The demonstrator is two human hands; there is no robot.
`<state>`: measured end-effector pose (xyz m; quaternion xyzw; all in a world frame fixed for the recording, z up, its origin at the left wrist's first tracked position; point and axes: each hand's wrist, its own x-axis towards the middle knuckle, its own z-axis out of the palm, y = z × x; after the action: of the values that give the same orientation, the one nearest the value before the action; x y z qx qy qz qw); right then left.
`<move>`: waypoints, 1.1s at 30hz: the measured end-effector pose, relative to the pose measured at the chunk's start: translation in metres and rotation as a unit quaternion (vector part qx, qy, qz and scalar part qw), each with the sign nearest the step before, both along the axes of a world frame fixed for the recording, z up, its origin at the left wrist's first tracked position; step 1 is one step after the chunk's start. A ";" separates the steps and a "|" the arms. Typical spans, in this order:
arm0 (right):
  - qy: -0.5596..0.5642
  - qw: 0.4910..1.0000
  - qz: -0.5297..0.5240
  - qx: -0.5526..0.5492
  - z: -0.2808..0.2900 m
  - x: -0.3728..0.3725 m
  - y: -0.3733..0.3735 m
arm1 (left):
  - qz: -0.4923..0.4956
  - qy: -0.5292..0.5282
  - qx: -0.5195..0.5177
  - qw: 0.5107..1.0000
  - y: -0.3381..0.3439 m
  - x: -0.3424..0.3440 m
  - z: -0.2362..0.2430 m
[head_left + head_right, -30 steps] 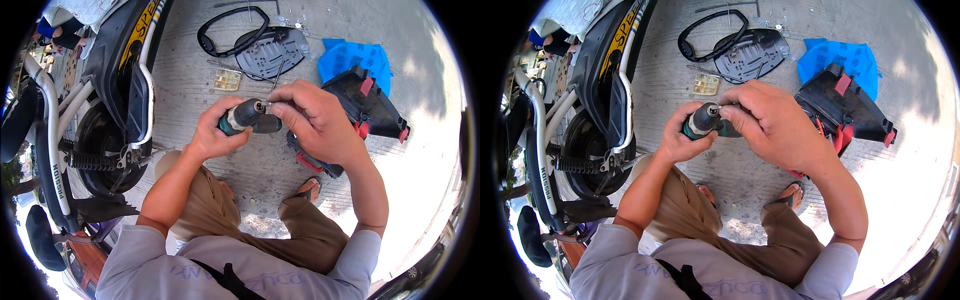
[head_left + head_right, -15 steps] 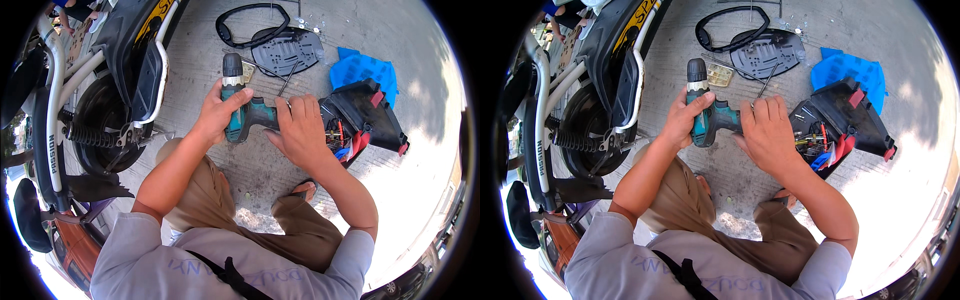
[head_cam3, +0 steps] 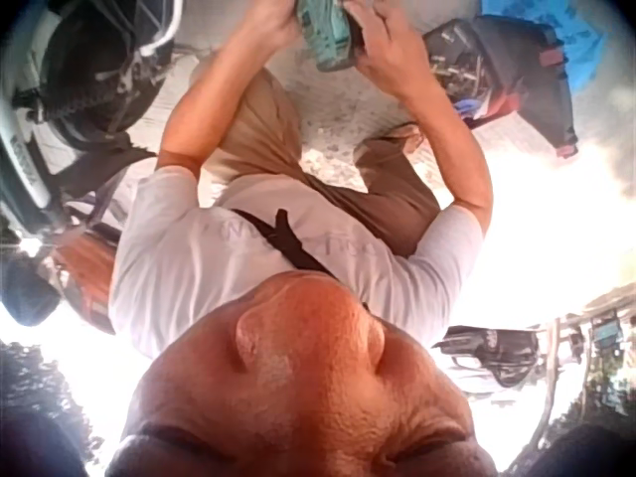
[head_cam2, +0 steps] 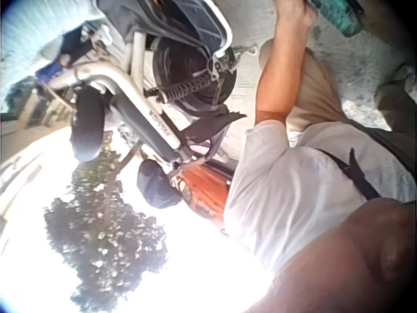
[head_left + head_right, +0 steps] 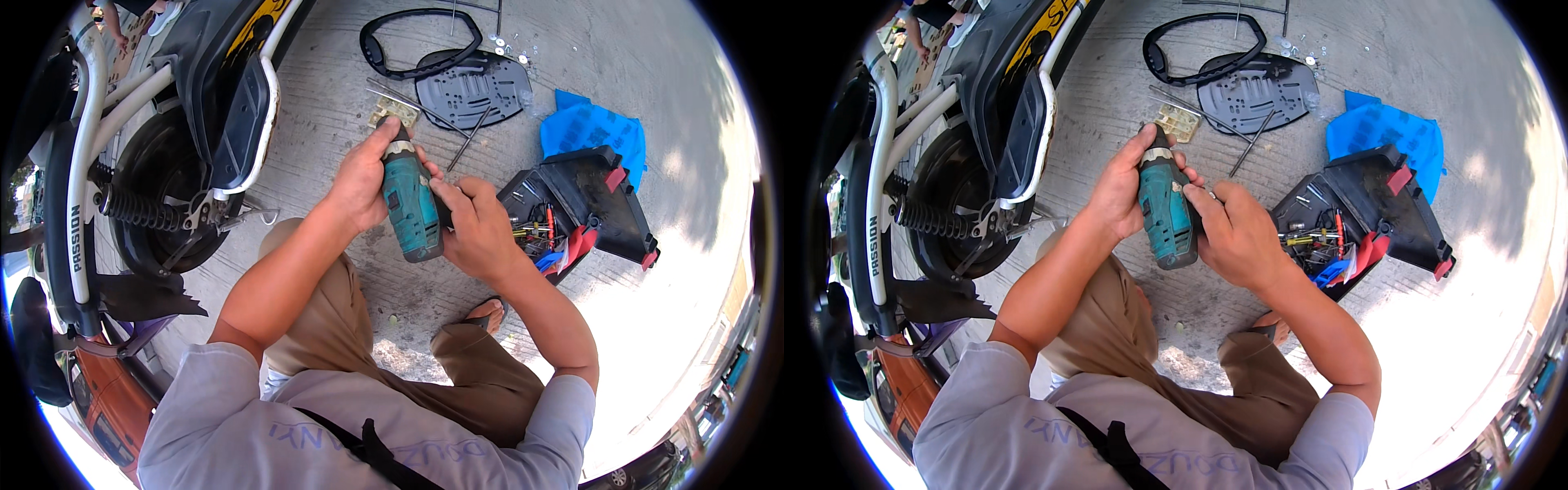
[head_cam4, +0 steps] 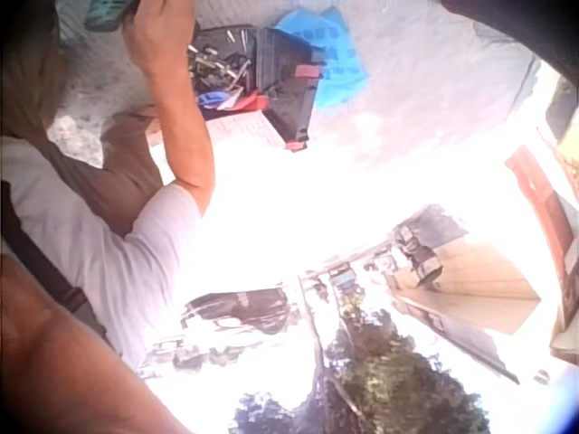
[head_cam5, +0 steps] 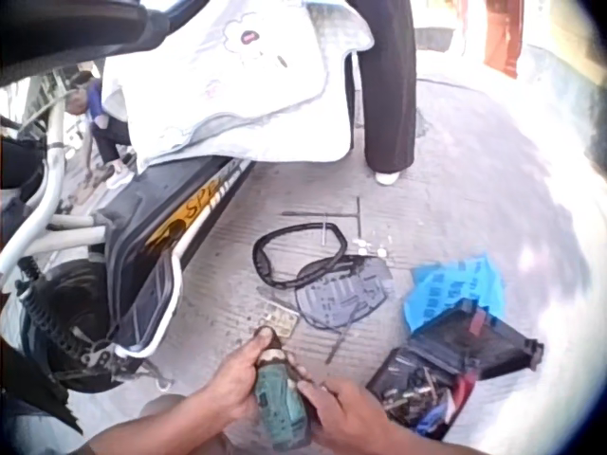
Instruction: The person works on a white scooter parked on a sidewalk, using a manual screwdriver to remove screws from the seat area. They then retrieve a power drill and a toolbox from a nearby shop, select a drill bit, and use the drill to remove additional screws from the scooter's seat assembly.
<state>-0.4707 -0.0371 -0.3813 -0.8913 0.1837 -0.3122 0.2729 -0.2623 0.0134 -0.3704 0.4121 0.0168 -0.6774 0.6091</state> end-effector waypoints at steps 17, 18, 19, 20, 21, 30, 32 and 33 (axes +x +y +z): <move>0.061 0.998 -0.006 0.029 0.021 0.022 -0.012 | 0.042 -0.032 -0.004 0.999 -0.003 0.014 0.011; 0.081 0.994 -0.032 0.065 0.024 0.025 -0.010 | 0.039 -0.057 -0.024 0.997 -0.002 0.013 0.014; 0.101 0.988 -0.059 0.097 0.027 0.027 -0.010 | 0.014 -0.116 -0.070 0.991 -0.001 0.011 0.015; 0.107 0.991 -0.038 0.072 0.023 0.026 -0.011 | -0.010 -0.175 -0.116 0.978 0.002 0.008 0.015; 0.113 0.992 -0.018 0.048 0.014 0.022 -0.012 | -0.033 -0.233 -0.160 0.959 0.004 0.007 0.015; 0.111 0.990 0.034 -0.086 -0.012 0.008 -0.018 | -0.115 -0.315 -0.240 0.911 0.017 0.007 0.016; 0.102 0.987 0.056 -0.110 -0.014 0.007 -0.018 | -0.116 -0.331 -0.232 0.907 0.020 0.008 0.015; 0.100 0.986 0.057 -0.120 -0.013 0.008 -0.017 | -0.116 -0.339 -0.228 0.905 0.021 0.008 0.015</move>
<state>-0.4629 -0.0543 -0.3943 -0.9534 0.1199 -0.2247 0.1616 -0.2543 0.0346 -0.3554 0.4660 -0.3933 -0.5482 0.5724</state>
